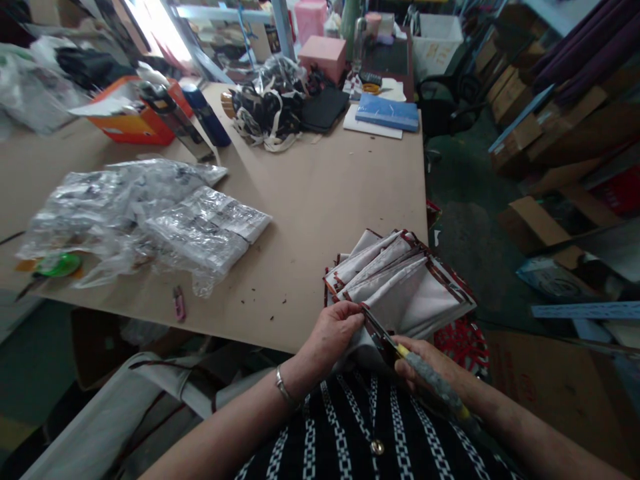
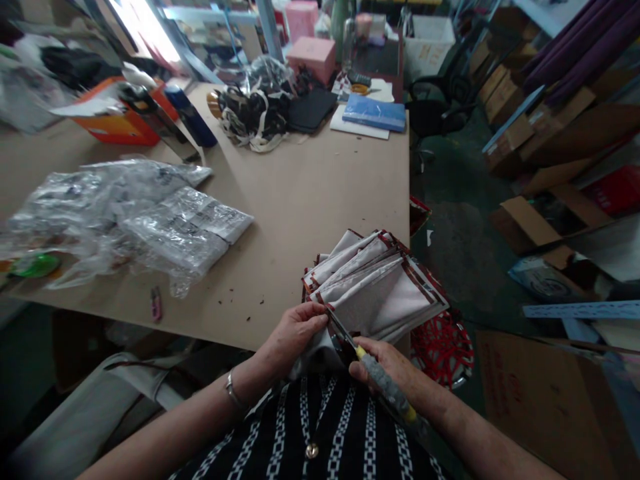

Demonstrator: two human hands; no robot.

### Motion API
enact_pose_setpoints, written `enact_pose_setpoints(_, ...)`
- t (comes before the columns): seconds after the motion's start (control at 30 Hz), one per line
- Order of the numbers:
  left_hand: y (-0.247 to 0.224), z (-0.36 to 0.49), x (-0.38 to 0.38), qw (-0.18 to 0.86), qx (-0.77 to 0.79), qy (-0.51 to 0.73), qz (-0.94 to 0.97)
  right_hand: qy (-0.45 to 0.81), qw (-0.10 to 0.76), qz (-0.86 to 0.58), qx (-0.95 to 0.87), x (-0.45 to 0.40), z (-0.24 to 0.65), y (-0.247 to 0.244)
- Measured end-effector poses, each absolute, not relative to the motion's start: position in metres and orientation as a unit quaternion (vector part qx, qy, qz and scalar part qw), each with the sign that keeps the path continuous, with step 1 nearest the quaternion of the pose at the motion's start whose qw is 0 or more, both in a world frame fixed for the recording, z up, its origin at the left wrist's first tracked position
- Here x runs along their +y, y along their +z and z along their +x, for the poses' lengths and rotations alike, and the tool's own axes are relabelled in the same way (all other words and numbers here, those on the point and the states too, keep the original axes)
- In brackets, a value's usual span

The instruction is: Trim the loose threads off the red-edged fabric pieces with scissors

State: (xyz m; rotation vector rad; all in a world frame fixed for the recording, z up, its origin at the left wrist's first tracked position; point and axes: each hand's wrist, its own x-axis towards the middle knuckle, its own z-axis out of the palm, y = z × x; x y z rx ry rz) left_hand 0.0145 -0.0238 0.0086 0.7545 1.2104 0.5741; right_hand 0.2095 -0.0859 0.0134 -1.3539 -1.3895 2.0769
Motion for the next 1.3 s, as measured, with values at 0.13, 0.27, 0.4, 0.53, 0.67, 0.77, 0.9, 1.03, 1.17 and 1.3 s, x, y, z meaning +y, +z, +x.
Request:
enact_pose_setpoints(0.13, 0.009, 0.017, -0.024, 0.728, 0.544, 0.272, 0.317, 0.662, 0.170, -0.490, -0.541, -0.086, 0.204, 0.008)
enact_pose_setpoints(0.27, 0.007, 0.018, -0.025, 0.736, 0.535, 0.279, 0.307, 0.645, 0.159, -0.510, -0.547, -0.084, 0.200, 0.006)
enact_pose_setpoints(0.4, 0.005, 0.018, -0.025, 0.738, 0.532, 0.276, 0.311, 0.647, 0.163, -0.508, -0.545, -0.083, 0.200, 0.007)
enact_pose_setpoints(0.53, 0.005, 0.018, -0.026, 0.734, 0.540, 0.268, 0.312, 0.642, 0.167, -0.521, -0.537, -0.084, 0.197, 0.007)
enact_pose_setpoints(0.67, 0.004, 0.019, -0.025, 0.728, 0.545, 0.270, 0.318, 0.630, 0.178, -0.535, -0.533, -0.087, 0.193, 0.001)
enact_pose_setpoints(0.77, 0.002, 0.016, -0.024, 0.723, 0.547, 0.268, 0.325, 0.638, 0.184, -0.529, -0.528, -0.085, 0.194, 0.000)
enact_pose_setpoints(0.9, 0.005, 0.006, -0.022, 0.711, 0.558, 0.242, 0.354, 0.615, 0.219, -0.540, -0.532, -0.072, 0.204, 0.022)
enact_pose_setpoints(1.03, 0.028, 0.003, -0.019, 0.715, 0.520, 0.212, 0.417, 0.518, 0.298, -0.576, -0.557, -0.053, 0.202, 0.058)
enact_pose_setpoints(1.17, 0.053, 0.008, -0.017, 0.709, 0.480, 0.266, 0.443, 0.560, 0.282, -0.518, -0.582, -0.039, 0.174, 0.065)
enact_pose_setpoints(1.3, 0.049, -0.008, -0.021, 0.722, 0.450, 0.278, 0.447, 0.584, 0.290, -0.500, -0.570, -0.024, 0.157, 0.062)
